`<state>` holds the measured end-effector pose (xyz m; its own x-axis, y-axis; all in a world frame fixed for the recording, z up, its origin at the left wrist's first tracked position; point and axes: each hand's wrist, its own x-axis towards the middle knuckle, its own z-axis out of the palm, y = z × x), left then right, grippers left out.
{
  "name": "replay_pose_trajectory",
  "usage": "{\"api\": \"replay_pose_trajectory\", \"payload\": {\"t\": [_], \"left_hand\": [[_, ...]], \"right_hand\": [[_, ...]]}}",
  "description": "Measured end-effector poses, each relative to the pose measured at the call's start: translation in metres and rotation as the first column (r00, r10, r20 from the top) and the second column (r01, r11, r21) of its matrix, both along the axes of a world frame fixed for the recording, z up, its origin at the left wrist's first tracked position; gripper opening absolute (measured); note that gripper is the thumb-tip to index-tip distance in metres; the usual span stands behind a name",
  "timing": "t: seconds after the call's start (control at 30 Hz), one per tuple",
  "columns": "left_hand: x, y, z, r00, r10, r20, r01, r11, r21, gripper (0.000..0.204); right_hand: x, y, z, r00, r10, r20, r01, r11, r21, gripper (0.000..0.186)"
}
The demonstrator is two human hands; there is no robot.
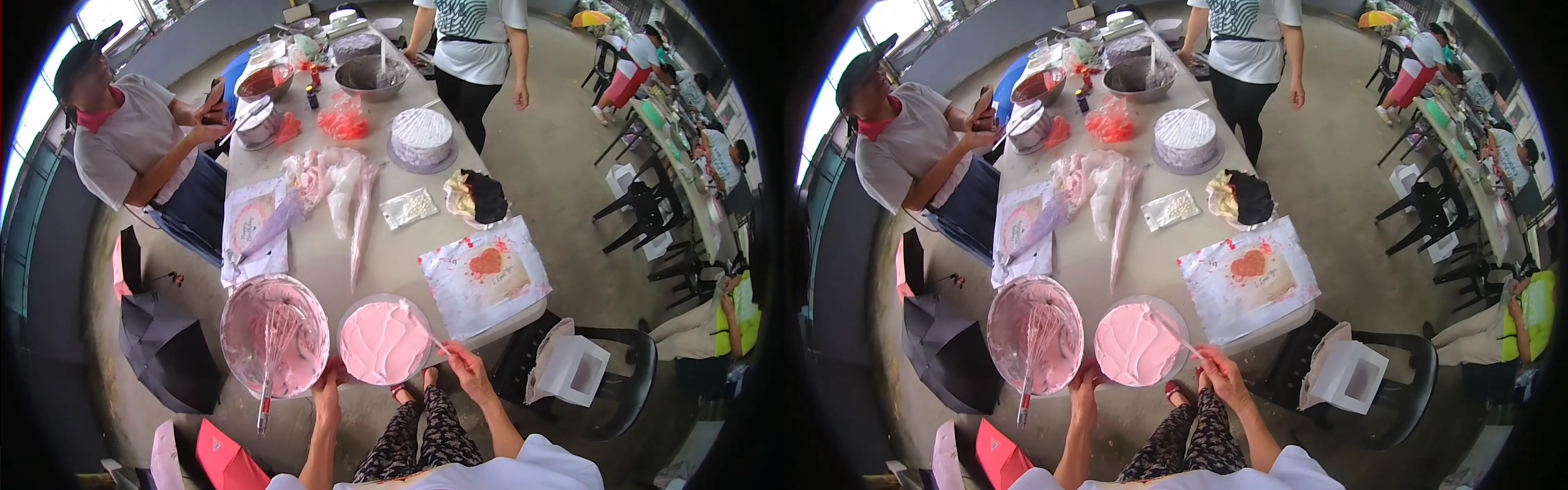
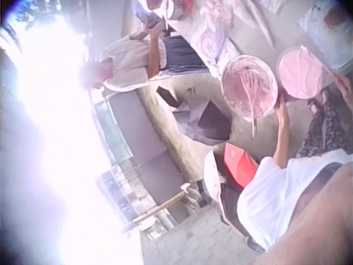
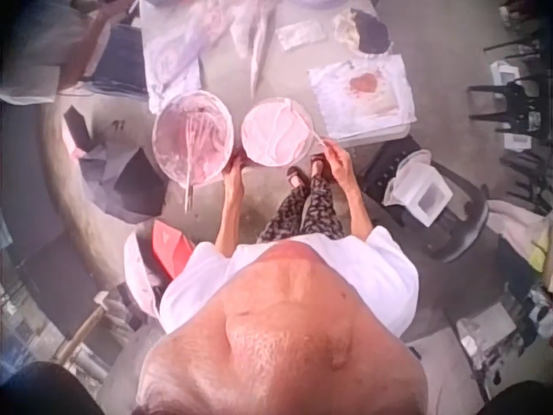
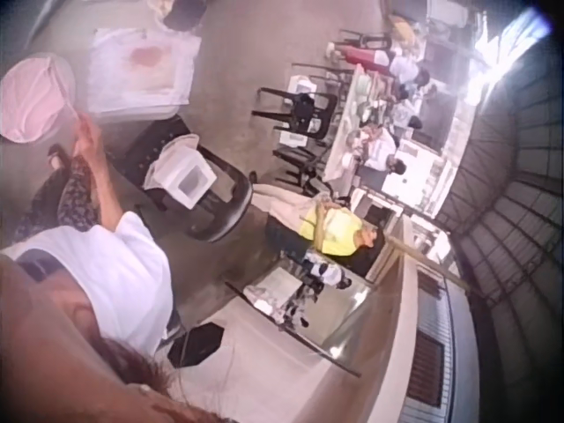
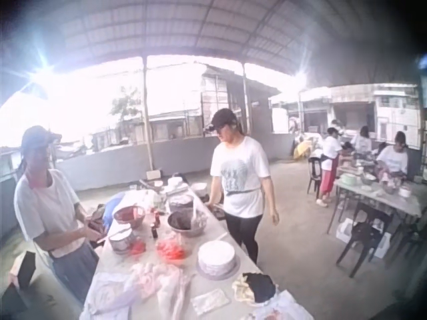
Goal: The person spreads pink frosting onto the top and sides of a small white cake using a spatula.
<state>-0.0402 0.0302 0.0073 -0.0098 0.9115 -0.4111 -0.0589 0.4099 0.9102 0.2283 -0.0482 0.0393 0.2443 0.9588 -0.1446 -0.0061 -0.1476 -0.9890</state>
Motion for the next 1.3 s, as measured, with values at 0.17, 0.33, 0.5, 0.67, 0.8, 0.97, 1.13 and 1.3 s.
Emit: {"api": "replay_pose_trajectory", "payload": {"t": [0.17,0.33,0.5,0.67,0.8,0.97,1.13,1.3], "left_hand": [[-0.010,0.001,-0.015,0.998,0.009,-0.064,-0.005,0.998,0.055,0.025],[0.004,-0.010,0.000,0.992,0.047,-0.113,-0.050,0.999,-0.022,0.022],[0.006,-0.020,0.005,0.997,0.064,-0.035,-0.065,0.997,-0.044,0.029],[0.008,-0.018,0.002,0.997,0.082,-0.018,-0.083,0.994,-0.069,0.031],[0.003,-0.012,0.000,0.997,0.076,-0.006,-0.076,0.992,-0.096,0.031],[0.001,-0.004,0.003,0.998,0.055,-0.003,-0.055,0.985,-0.162,0.031],[0.008,-0.001,0.009,0.999,0.034,-0.014,-0.036,0.979,-0.199,0.032],[0.016,0.007,0.015,0.992,0.041,0.122,-0.004,0.957,-0.291,0.031]], "right_hand": [[0.006,-0.007,-0.025,0.932,-0.091,-0.352,0.034,0.986,-0.164,0.034],[0.011,-0.003,-0.037,0.935,-0.120,-0.333,0.103,0.992,-0.069,0.031],[0.005,-0.016,-0.049,0.920,-0.170,-0.352,0.145,0.985,-0.096,0.031],[-0.008,-0.015,-0.045,0.840,-0.187,-0.509,0.175,0.982,-0.073,0.025],[-0.010,-0.007,-0.046,0.843,-0.204,-0.498,0.186,0.979,-0.086,0.021],[-0.009,0.004,-0.044,0.825,-0.204,-0.527,0.180,0.979,-0.098,0.018],[-0.009,0.024,-0.040,0.889,-0.208,-0.408,0.183,0.978,-0.100,0.029],[0.000,0.036,-0.036,0.900,-0.202,-0.386,0.132,0.971,-0.199,0.024]]}}
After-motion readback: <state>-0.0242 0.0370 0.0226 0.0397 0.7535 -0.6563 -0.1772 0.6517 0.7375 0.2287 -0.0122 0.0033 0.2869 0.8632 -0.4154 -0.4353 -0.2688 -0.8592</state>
